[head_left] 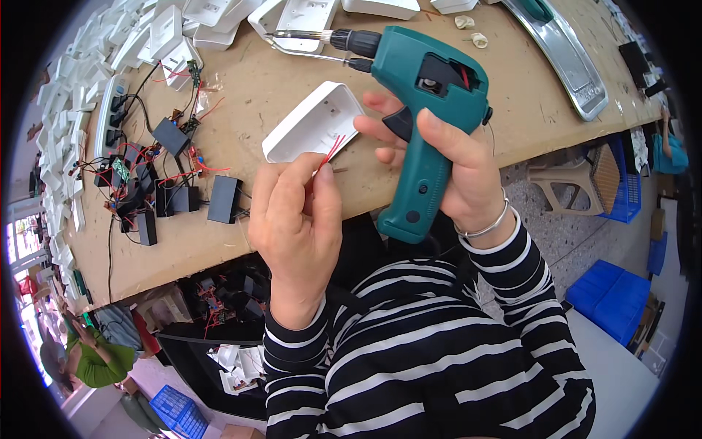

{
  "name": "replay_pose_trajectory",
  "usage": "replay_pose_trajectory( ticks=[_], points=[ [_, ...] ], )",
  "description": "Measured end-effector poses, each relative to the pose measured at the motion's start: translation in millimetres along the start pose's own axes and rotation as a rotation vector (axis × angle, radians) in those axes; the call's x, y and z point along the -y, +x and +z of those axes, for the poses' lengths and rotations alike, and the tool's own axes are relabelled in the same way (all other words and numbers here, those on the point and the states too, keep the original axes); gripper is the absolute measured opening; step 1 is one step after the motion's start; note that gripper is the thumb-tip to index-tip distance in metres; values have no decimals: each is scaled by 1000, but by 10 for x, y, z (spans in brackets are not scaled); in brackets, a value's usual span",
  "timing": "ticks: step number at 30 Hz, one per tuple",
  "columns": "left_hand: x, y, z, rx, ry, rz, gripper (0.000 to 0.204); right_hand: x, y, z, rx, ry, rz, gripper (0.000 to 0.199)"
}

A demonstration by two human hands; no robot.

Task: Soldering electronic components into white plastic housings using a handheld soldering gun at a manual workstation.

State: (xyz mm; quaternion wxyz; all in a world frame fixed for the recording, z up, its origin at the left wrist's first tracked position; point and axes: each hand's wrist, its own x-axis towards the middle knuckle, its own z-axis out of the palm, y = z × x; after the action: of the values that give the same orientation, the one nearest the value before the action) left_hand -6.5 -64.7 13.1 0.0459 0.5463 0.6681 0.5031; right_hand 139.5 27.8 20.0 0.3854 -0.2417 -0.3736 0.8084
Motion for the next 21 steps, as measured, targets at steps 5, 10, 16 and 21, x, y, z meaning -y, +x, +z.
replay_pose_trajectory(
  ticks=[5,10,16,21],
  points=[
    [43,-8,6,-9,127,76,16,-37,28,34,-18,33,9,46],
    [-19,110,-125,107,295,210,16,-45,38,11,-31,10,-7,47],
    [-121,220,-373,338,519,326,17,-58,36,28,-49,3,0,46],
    [-119,249,-402,329,440,392,17,-58,26,43,-48,10,0,45]
  ],
)
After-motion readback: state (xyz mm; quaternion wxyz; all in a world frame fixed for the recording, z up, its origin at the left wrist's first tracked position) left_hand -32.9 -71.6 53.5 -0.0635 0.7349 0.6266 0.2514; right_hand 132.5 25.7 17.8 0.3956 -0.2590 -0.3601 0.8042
